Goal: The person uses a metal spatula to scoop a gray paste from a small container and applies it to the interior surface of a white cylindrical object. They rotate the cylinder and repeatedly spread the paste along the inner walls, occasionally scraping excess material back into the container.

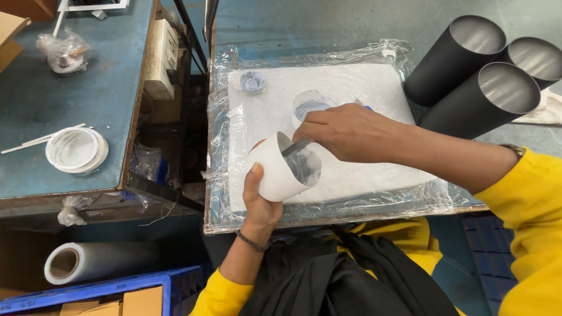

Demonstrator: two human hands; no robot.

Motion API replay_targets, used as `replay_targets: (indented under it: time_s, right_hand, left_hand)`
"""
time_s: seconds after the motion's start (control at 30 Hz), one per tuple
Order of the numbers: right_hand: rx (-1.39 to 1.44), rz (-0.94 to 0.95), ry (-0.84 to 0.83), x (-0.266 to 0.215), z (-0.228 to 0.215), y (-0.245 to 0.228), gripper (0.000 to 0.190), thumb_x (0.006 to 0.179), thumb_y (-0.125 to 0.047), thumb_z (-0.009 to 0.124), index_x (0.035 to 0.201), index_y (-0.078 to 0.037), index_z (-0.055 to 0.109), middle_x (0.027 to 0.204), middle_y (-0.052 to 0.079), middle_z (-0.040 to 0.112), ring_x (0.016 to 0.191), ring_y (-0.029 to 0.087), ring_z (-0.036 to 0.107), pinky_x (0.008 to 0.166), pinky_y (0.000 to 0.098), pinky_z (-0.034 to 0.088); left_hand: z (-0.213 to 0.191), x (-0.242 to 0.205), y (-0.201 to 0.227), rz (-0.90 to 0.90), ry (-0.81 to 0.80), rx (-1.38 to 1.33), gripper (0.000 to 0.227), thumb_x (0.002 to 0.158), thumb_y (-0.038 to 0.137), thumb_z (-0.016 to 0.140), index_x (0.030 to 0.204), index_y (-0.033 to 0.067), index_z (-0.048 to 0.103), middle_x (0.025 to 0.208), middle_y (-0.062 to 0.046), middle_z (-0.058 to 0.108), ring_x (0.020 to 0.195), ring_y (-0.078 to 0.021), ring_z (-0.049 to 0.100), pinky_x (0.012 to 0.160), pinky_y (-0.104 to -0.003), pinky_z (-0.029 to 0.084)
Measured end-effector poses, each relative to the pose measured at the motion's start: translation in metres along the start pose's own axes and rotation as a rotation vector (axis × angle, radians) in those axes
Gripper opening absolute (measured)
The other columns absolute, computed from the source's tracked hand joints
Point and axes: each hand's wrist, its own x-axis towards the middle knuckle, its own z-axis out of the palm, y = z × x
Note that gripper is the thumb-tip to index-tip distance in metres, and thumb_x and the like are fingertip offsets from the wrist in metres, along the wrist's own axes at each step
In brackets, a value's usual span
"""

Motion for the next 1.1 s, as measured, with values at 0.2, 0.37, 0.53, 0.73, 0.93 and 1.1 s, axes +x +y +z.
replay_targets:
  time_s: [0.2, 0.37, 0.53, 0.73, 0.93, 1.1]
  right_hand:
    - [-0.045, -0.133, 0.093, 0.007, 0.014, 0.010, 0.026, 0.089, -0.008, 0.066, 0.114, -0.016, 0.068, 0.084, 0.002, 0.067, 0.073, 0.023, 0.069, 0.056, 0.0387, 0.054]
    - [-0.091, -0.218, 0.116, 0.004, 0.022, 0.012, 0.042, 0.088, -0.005, 0.065, 0.130, -0.012, 0.064, 0.079, 0.004, 0.063, 0.066, 0.023, 0.065, 0.054, 0.0382, 0.052]
    - [-0.177, -0.233, 0.086, 0.003, 0.026, 0.008, 0.047, 0.083, -0.008, 0.066, 0.130, -0.007, 0.061, 0.076, 0.007, 0.060, 0.062, 0.025, 0.064, 0.051, 0.0391, 0.051]
    - [-0.219, -0.229, 0.087, 0.000, 0.026, 0.003, 0.051, 0.082, -0.009, 0.065, 0.132, -0.001, 0.060, 0.077, 0.009, 0.060, 0.061, 0.026, 0.066, 0.050, 0.0392, 0.052]
    - [-0.172, -0.137, 0.005, -0.003, 0.023, 0.001, 0.052, 0.082, -0.007, 0.065, 0.134, -0.006, 0.061, 0.080, 0.013, 0.064, 0.064, 0.030, 0.070, 0.053, 0.0417, 0.055]
    - [-0.141, -0.115, -0.030, -0.008, 0.023, 0.000, 0.052, 0.083, -0.004, 0.064, 0.135, -0.005, 0.061, 0.082, 0.015, 0.066, 0.067, 0.032, 0.071, 0.055, 0.0426, 0.056]
  left_hand:
    - [0.003, 0.001, 0.000, -0.038, -0.012, -0.014, 0.076, 0.091, 0.048, 0.062, 0.150, 0.0042, 0.042, 0.144, -0.015, 0.054, 0.136, -0.0287, 0.052, 0.114, -0.043, 0.044]
    - [0.004, 0.001, 0.001, -0.051, 0.012, -0.011, 0.078, 0.089, 0.049, 0.062, 0.150, 0.0056, 0.042, 0.144, -0.015, 0.053, 0.136, -0.0296, 0.051, 0.113, -0.044, 0.045]
    - [0.004, -0.002, -0.001, -0.033, 0.010, 0.013, 0.078, 0.089, 0.048, 0.062, 0.150, 0.0050, 0.041, 0.145, -0.016, 0.052, 0.138, -0.0302, 0.051, 0.116, -0.045, 0.042]
    - [0.004, -0.002, -0.005, 0.008, 0.015, -0.025, 0.079, 0.088, 0.048, 0.063, 0.151, 0.0040, 0.041, 0.145, -0.016, 0.053, 0.138, -0.0308, 0.050, 0.117, -0.046, 0.041]
    - [0.006, -0.004, -0.006, 0.068, -0.006, 0.007, 0.081, 0.089, 0.047, 0.065, 0.152, 0.0038, 0.039, 0.141, -0.017, 0.053, 0.133, -0.0302, 0.053, 0.115, -0.045, 0.043]
    - [0.011, -0.006, -0.004, 0.128, -0.017, 0.034, 0.083, 0.087, 0.048, 0.067, 0.151, 0.0052, 0.038, 0.139, -0.017, 0.053, 0.132, -0.0307, 0.054, 0.113, -0.045, 0.046]
